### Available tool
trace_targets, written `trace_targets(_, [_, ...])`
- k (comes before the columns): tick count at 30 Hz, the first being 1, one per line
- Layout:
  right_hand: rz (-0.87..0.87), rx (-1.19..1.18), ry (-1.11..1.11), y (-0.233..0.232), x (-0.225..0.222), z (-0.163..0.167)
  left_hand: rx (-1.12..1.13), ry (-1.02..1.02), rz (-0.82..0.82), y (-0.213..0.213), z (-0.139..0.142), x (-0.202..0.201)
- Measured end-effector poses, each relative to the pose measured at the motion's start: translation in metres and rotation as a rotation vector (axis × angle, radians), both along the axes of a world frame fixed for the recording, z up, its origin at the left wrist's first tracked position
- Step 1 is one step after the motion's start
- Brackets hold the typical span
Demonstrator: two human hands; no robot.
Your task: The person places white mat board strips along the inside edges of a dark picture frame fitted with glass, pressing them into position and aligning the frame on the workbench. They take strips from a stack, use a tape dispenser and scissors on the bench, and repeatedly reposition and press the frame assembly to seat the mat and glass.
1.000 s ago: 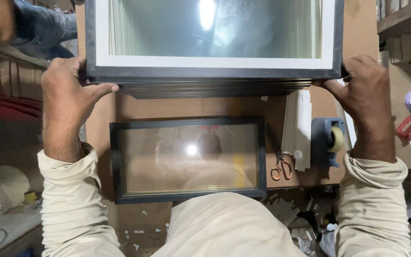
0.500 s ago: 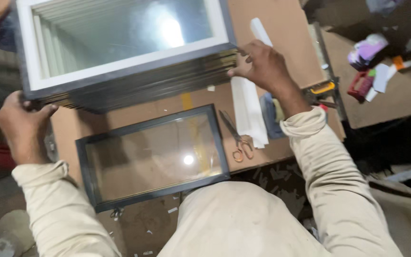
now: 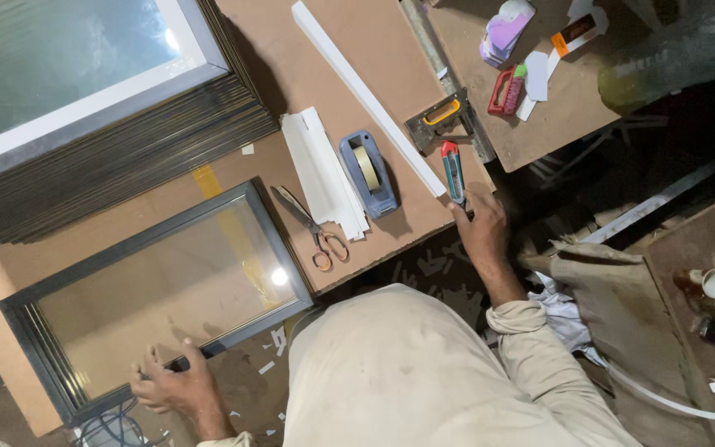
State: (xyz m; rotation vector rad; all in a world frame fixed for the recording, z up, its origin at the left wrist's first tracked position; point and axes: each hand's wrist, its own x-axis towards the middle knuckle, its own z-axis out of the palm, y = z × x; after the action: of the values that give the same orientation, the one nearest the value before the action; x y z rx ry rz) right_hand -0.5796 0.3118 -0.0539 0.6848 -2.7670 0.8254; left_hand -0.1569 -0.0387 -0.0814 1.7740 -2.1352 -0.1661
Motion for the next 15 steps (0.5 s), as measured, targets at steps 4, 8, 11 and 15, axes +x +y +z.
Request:
trace_targets(4, [0.013,0.09,0.013,-0.02,-0.01,-0.013,-0.027,0.071,-0.057,-0.026,0.023,-0.013])
trace_targets(8, [0.043,0.126,0.004,-0.035,-0.02,-0.022,-0.037,0.173,-0.153,-0.036,0.045,-0.024])
trace_targets(11, [-0.003,0.208,-0.037,-0.039,-0.023,-0.027,0.001,0.235,-0.163,-0.03,0.055,-0.027])
trace_targets(15, [-0.021,0.225,0.058,-0.047,-0.013,-0.013,0.023,0.276,-0.206,-0.019,0.065,-0.029])
